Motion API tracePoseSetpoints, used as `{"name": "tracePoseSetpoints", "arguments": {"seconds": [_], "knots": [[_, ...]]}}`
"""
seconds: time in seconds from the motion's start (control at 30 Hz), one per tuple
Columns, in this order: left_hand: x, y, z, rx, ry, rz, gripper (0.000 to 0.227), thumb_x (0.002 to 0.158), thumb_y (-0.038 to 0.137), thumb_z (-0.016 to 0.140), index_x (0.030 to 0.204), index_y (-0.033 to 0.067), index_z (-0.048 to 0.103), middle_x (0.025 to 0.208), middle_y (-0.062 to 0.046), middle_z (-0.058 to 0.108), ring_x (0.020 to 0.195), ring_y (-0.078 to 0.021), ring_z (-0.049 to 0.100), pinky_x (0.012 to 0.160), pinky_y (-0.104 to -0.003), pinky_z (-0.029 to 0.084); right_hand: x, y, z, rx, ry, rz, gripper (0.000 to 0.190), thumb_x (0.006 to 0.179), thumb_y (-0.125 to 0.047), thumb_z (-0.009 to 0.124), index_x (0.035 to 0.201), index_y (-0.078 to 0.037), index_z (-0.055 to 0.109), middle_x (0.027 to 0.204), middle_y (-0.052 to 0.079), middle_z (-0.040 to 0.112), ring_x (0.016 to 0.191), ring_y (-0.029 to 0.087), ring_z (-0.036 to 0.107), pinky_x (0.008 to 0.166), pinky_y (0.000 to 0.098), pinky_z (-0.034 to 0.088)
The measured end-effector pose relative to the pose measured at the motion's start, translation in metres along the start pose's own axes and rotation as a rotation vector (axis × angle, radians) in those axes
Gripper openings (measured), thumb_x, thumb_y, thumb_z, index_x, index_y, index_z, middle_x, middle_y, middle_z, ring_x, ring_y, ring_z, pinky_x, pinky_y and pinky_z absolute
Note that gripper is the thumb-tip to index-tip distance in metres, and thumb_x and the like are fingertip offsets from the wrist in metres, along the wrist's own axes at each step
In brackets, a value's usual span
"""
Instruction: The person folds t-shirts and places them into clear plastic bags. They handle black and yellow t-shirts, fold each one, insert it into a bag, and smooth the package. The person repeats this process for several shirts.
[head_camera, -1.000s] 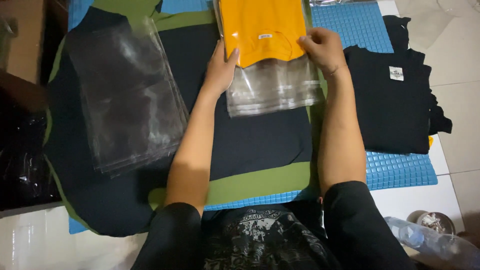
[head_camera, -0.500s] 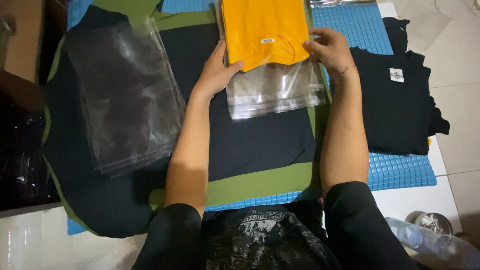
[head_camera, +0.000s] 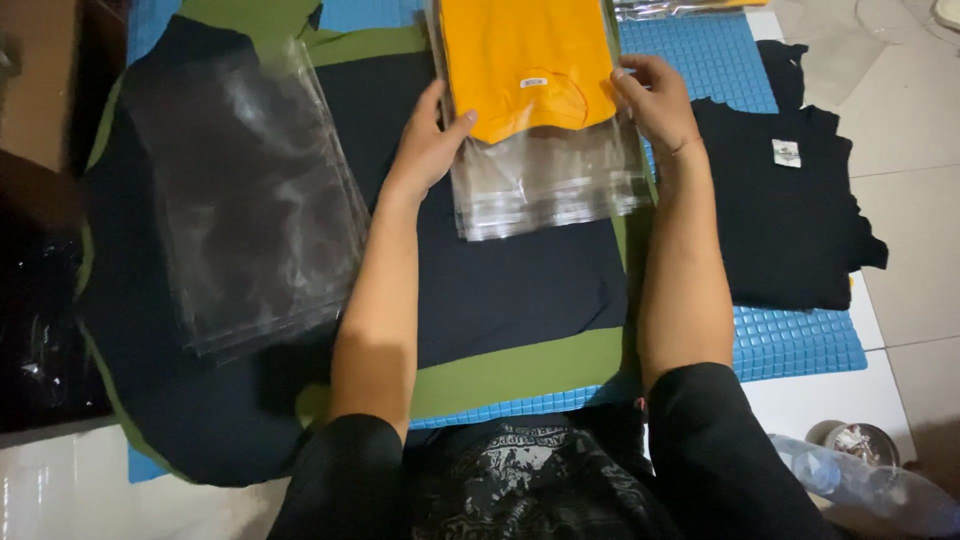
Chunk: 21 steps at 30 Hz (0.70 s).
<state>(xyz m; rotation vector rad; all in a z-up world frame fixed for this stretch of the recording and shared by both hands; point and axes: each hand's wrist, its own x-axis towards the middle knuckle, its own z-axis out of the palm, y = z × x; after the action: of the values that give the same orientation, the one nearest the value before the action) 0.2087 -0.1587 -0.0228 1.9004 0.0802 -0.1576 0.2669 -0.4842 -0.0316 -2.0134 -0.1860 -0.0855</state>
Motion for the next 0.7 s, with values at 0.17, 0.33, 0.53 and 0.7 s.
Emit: {"name": "tracePoseSetpoints", "arguments": {"seconds": [0.17,0.33,0.53,0.7], "knots": [[0.026,-0.030,0.017,-0.212,0.057,-0.010,0.081,0.102,0.042,0.055,0.164,0.0123,0.013,0.172,-0.011,0.020,0.158,-0.0262,0.025,0.123,-0.040,0.030,-0.008,-0.018,0.010,-0.040,-0.051,0.173,0.067,0.099,-0.057,0.046,0.142,-0.005,0.056,0.138,0.016,0.063,0.124,0.029,0.062,0.100,0.0431,0.051],[0.021,-0.018,0.032,-0.305,0.067,-0.014,0.071,0.104,0.031,0.049,0.165,0.0152,0.015,0.166,-0.008,0.039,0.149,-0.0266,0.046,0.116,-0.041,0.045,-0.003,-0.009,0.034,-0.121,-0.062,0.183,0.074,0.098,-0.063,0.032,0.137,-0.005,0.058,0.133,0.016,0.065,0.118,0.031,0.063,0.092,0.0435,0.047],[0.031,-0.031,0.035,-0.467,0.068,0.120,0.062,0.105,0.018,0.050,0.162,0.0133,0.027,0.161,-0.009,0.047,0.146,-0.0248,0.051,0.117,-0.036,0.045,-0.011,-0.028,0.028,0.111,-0.048,0.362,0.054,0.098,-0.053,0.044,0.125,-0.010,0.063,0.122,0.004,0.068,0.106,0.017,0.066,0.086,0.0320,0.050],[0.067,-0.077,0.033,-0.401,0.186,0.107,0.079,0.100,0.026,0.063,0.163,0.0063,0.019,0.171,-0.014,0.025,0.155,-0.0234,0.034,0.122,-0.035,0.032,-0.003,0.013,0.002,-0.012,0.035,0.173,0.073,0.104,-0.051,0.043,0.156,-0.002,0.034,0.162,0.020,0.038,0.148,0.035,0.038,0.118,0.0491,0.035]]}}
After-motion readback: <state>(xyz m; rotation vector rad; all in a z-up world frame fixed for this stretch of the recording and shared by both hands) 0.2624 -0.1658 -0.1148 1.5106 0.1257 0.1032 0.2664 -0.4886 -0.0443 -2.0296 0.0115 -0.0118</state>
